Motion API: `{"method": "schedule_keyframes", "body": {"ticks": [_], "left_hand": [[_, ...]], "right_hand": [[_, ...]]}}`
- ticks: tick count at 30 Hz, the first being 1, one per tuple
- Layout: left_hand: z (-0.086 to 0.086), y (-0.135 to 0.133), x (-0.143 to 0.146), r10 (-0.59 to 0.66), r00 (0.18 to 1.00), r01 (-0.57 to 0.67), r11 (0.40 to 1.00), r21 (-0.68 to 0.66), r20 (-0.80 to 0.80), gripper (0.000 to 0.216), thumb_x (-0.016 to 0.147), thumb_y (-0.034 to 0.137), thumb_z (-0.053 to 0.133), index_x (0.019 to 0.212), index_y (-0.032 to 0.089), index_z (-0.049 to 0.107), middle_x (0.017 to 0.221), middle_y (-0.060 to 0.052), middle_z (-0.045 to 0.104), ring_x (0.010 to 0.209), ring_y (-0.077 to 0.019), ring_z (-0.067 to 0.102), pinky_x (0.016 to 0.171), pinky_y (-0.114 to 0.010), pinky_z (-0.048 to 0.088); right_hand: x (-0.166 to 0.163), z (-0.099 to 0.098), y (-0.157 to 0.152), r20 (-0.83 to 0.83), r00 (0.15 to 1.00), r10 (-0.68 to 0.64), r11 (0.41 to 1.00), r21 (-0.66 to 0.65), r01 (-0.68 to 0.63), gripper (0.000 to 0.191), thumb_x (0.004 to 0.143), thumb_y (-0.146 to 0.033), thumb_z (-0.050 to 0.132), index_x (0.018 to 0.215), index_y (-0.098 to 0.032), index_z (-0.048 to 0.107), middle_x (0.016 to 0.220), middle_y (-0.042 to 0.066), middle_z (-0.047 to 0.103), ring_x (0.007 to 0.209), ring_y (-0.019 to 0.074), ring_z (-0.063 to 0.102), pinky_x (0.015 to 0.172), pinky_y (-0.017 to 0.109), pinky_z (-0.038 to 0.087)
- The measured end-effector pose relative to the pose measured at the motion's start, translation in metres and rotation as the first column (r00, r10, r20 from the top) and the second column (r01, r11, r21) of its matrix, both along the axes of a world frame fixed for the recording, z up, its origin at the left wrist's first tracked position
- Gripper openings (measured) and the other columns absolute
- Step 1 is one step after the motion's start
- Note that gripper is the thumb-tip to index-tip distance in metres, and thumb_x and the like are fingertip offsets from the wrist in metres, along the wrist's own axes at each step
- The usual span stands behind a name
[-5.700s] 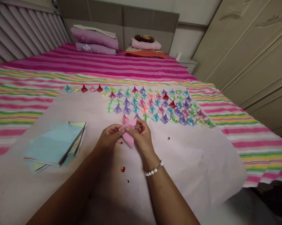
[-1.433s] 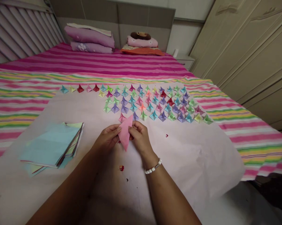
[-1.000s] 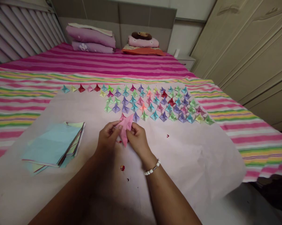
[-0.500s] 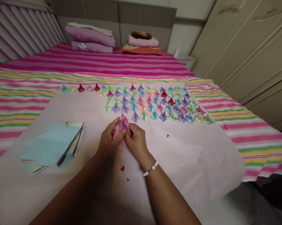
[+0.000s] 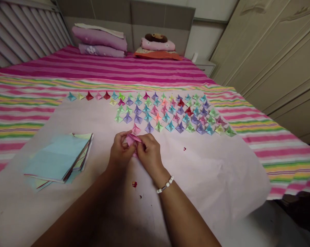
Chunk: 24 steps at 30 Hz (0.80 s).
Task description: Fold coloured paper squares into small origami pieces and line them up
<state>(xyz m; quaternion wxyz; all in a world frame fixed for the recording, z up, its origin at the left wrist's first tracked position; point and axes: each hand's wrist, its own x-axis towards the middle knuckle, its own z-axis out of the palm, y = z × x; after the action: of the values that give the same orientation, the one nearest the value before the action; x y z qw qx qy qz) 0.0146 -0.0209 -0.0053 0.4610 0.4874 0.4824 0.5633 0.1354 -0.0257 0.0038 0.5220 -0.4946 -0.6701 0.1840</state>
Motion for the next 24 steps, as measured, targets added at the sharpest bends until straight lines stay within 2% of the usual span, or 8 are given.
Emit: {"method": "schedule_keyframes", "body": {"ticks": [2,4,7,11,15,19,22,24], "left_hand": [[0.001,-0.001,0.001,0.016,0.999,-0.017,0.999,-0.034,-0.034,0.036,0.071,0.024,0.070,0.103,0.020,0.056,0.109,-0.005,0.064,0.070,-0.0135,0.062,0.063,-0.024,0.048],[0.003,-0.003,0.001,0.004,0.995,-0.008,0.999,-0.039,-0.097,0.023,0.074,0.026,0.067,0.094,0.019,0.061,0.085,-0.001,0.065,0.063,-0.0117,0.056,0.059,-0.022,0.043],[0.006,-0.005,0.001,-0.058,0.991,0.060,0.998,0.014,-0.119,0.011,0.078,0.023,0.061,0.086,0.018,0.067,0.069,0.002,0.061,0.063,-0.0125,0.052,0.060,-0.022,0.041],[0.007,-0.005,0.000,-0.090,0.991,0.095,0.994,0.051,-0.103,0.010,0.075,0.017,0.059,0.080,0.018,0.067,0.072,0.002,0.062,0.066,-0.0133,0.052,0.063,-0.023,0.041],[0.002,-0.004,0.000,-0.059,0.996,0.060,0.998,0.011,-0.060,0.009,0.068,0.013,0.061,0.074,0.018,0.065,0.071,0.001,0.063,0.074,-0.0165,0.057,0.067,-0.024,0.043],[-0.001,-0.002,-0.001,-0.004,0.998,-0.002,0.995,-0.096,-0.055,0.027,0.066,0.011,0.061,0.091,0.019,0.062,0.088,-0.001,0.067,0.073,-0.0157,0.061,0.068,-0.026,0.047],[-0.003,-0.001,-0.001,0.028,0.998,-0.032,0.997,-0.076,-0.054,0.042,0.066,0.012,0.064,0.107,0.020,0.060,0.109,-0.005,0.066,0.093,-0.0195,0.063,0.083,-0.030,0.048],[-0.005,0.001,-0.002,0.035,0.999,-0.037,0.999,-0.038,-0.042,0.045,0.065,0.011,0.065,0.108,0.019,0.061,0.115,-0.007,0.065,0.107,-0.0220,0.060,0.095,-0.033,0.044]], "right_hand": [[0.000,0.000,-0.001,0.017,1.000,-0.026,1.000,0.016,0.025,0.024,0.082,-0.009,0.049,0.090,-0.021,0.069,0.082,0.005,0.063,0.076,0.0186,0.059,0.068,0.031,0.047],[-0.001,0.001,-0.002,0.025,0.998,-0.050,0.998,0.039,0.049,0.024,0.082,-0.009,0.049,0.089,-0.021,0.068,0.082,0.005,0.063,0.077,0.0190,0.059,0.068,0.032,0.047],[-0.002,0.000,-0.003,0.056,0.996,-0.071,0.996,0.062,0.067,0.025,0.082,-0.009,0.048,0.091,-0.022,0.068,0.082,0.005,0.063,0.078,0.0196,0.058,0.069,0.033,0.048],[-0.003,-0.001,-0.003,0.087,0.992,-0.090,0.994,0.073,0.084,0.027,0.080,-0.008,0.048,0.092,-0.022,0.067,0.083,0.005,0.062,0.078,0.0197,0.058,0.070,0.033,0.048],[-0.002,0.000,-0.003,0.024,0.992,-0.121,0.992,0.041,0.120,0.025,0.077,-0.007,0.050,0.087,-0.021,0.068,0.080,0.004,0.062,0.073,0.0183,0.058,0.067,0.031,0.047],[-0.001,-0.001,-0.002,-0.052,0.990,-0.130,0.991,-0.014,0.130,0.025,0.075,-0.007,0.050,0.084,-0.021,0.069,0.079,0.003,0.062,0.069,0.0170,0.057,0.064,0.031,0.047],[-0.002,-0.002,-0.001,-0.069,0.992,-0.110,0.994,-0.015,0.109,0.025,0.075,-0.008,0.051,0.085,-0.021,0.070,0.080,0.003,0.062,0.069,0.0168,0.057,0.064,0.030,0.047],[-0.002,-0.004,-0.001,-0.075,0.993,-0.091,0.996,-0.008,0.091,0.025,0.075,-0.008,0.052,0.084,-0.022,0.071,0.081,0.004,0.061,0.071,0.0169,0.058,0.063,0.030,0.047]]}}
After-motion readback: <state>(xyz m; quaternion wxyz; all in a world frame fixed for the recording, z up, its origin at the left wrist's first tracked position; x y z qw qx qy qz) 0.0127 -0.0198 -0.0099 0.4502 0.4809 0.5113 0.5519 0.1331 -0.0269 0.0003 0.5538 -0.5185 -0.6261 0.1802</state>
